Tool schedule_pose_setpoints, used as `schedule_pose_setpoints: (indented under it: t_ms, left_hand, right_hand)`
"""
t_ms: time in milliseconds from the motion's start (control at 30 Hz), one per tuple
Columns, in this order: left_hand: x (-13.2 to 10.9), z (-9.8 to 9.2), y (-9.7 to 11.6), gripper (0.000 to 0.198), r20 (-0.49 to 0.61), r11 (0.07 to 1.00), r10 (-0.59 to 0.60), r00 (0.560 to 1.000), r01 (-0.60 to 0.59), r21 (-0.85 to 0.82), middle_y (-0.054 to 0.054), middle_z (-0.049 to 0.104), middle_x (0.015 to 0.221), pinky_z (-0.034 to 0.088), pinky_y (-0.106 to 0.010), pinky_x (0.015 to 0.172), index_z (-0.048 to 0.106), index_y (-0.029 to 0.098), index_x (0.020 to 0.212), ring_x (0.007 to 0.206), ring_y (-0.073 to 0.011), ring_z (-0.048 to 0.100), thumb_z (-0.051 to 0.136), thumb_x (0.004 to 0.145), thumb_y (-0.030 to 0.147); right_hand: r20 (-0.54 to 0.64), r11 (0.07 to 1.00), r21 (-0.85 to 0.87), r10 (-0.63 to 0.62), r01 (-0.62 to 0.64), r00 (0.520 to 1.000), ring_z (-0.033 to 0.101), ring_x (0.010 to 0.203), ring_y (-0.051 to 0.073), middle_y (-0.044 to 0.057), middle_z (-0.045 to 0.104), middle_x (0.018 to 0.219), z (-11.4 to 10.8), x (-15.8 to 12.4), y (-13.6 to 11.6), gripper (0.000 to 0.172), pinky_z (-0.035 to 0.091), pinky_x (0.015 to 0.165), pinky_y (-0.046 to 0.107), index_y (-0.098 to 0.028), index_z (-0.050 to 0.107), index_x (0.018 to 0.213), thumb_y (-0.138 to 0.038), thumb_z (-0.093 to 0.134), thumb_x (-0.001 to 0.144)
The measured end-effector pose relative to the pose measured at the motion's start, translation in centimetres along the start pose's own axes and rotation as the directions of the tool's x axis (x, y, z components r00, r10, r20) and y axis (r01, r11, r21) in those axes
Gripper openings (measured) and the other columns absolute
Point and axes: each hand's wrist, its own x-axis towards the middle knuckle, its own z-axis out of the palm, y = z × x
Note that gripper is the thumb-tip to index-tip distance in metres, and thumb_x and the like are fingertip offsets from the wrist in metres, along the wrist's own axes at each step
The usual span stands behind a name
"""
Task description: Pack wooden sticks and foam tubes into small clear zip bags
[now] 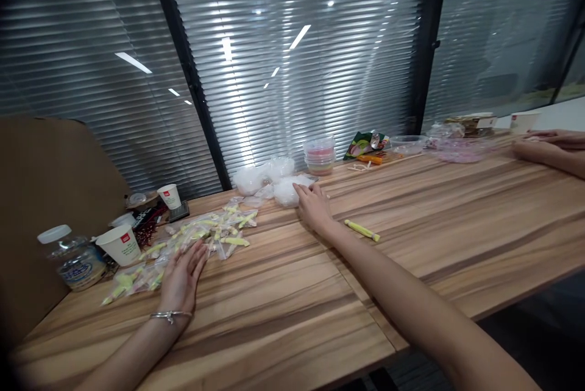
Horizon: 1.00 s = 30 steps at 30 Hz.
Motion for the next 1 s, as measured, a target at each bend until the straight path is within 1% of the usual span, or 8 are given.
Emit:
schedule_pose_setpoints:
  t_ms: [133,233,367,467,533,700,833,1000]
  left_hand:
    - [0.21,-0.24,-0.31,0.085,0.013,1.0,0.013,1.0,-0.013,-0.011,-0.008,0.061,0.122,0.048,-0.026,0.095,0.017,0.031,0.137,0.111,-0.013,0.059,0.068,0.073,0.005]
    - [0.15,-0.3,-0.29,0.098,0.045,1.0,0.022,0.999,-0.023,0.009,-0.006,0.061,0.122,0.047,-0.026,0.096,0.005,0.037,0.143,0.113,-0.0126,0.058,0.068,0.074,0.007]
    - [0.0,-0.22,-0.18,0.084,0.099,0.998,0.029,0.995,-0.035,0.057,-0.005,0.066,0.112,0.048,-0.026,0.094,0.025,0.038,0.14,0.112,-0.0136,0.058,0.068,0.074,0.008]
    - [-0.09,-0.16,-0.22,0.058,0.126,0.996,0.0,0.992,-0.01,0.083,-0.008,0.066,0.113,0.049,-0.026,0.092,0.048,0.028,0.126,0.107,-0.0153,0.062,0.063,0.075,0.004]
    - [-0.11,-0.19,-0.32,0.047,0.144,0.996,-0.012,0.989,-0.002,0.094,-0.009,0.065,0.115,0.05,-0.026,0.091,0.056,0.023,0.115,0.105,-0.0157,0.063,0.06,0.075,0.001]
    - [-0.18,-0.19,-0.44,0.04,0.155,0.992,-0.002,0.988,-0.017,0.124,-0.008,0.06,0.122,0.051,-0.024,0.087,0.06,0.022,0.106,0.105,-0.0158,0.062,0.059,0.073,0.0]
    - [-0.42,0.05,-0.26,0.04,0.125,0.988,0.01,0.992,-0.028,0.15,-0.006,0.054,0.13,0.052,-0.024,0.084,0.062,0.023,0.105,0.106,-0.0172,0.061,0.062,0.071,0.002]
    - [-0.73,0.16,-0.09,0.039,0.126,0.986,0.015,0.992,-0.036,0.162,-0.006,0.054,0.129,0.053,-0.023,0.08,0.063,0.024,0.102,0.104,-0.0171,0.062,0.063,0.069,0.002]
  right_hand:
    - [-0.015,1.0,0.021,-0.022,0.022,1.0,0.04,0.102,0.029,0.01,0.057,0.118,-0.17,0.24,0.13,0.046,0.032,0.086,0.039,-0.021,0.051,0.129,-0.017,0.043,0.084]
    - [-0.014,1.0,0.003,-0.029,0.029,0.999,0.039,0.104,0.029,0.01,0.056,0.119,-0.23,0.19,0.03,0.045,0.032,0.086,0.039,-0.022,0.052,0.128,-0.018,0.045,0.084]
    - [-0.014,0.999,-0.033,-0.012,0.011,1.0,0.037,0.109,0.031,0.009,0.045,0.134,-0.08,0.1,-0.16,0.047,0.031,0.087,0.041,-0.022,0.052,0.128,-0.019,0.047,0.082]
    - [-0.008,0.999,-0.02,-0.033,0.033,0.999,0.037,0.11,0.03,0.007,0.039,0.142,0.13,0.09,-0.18,0.045,0.031,0.088,0.041,-0.021,0.052,0.126,-0.018,0.046,0.082]
    - [0.002,0.998,0.008,-0.067,0.067,0.998,0.038,0.108,0.029,0.006,0.042,0.139,0.25,0.09,-0.15,0.044,0.032,0.088,0.04,-0.02,0.052,0.126,-0.016,0.043,0.083]
    - [0.038,0.994,0.075,-0.084,0.081,0.996,0.041,0.103,0.028,0.009,0.055,0.123,0.31,0.07,-0.27,0.046,0.033,0.085,0.038,-0.02,0.049,0.129,-0.015,0.044,0.083]
    - [0.056,0.987,0.093,-0.138,0.133,0.989,0.041,0.102,0.028,0.009,0.052,0.127,0.17,0.03,-0.56,0.053,0.032,0.086,0.038,-0.024,0.046,0.133,-0.015,0.049,0.08]
    - [0.051,0.985,0.093,-0.147,0.142,0.988,0.04,0.101,0.027,0.007,0.051,0.129,0.29,-0.02,-0.68,0.049,0.032,0.087,0.038,-0.022,0.05,0.128,-0.017,0.051,0.078]
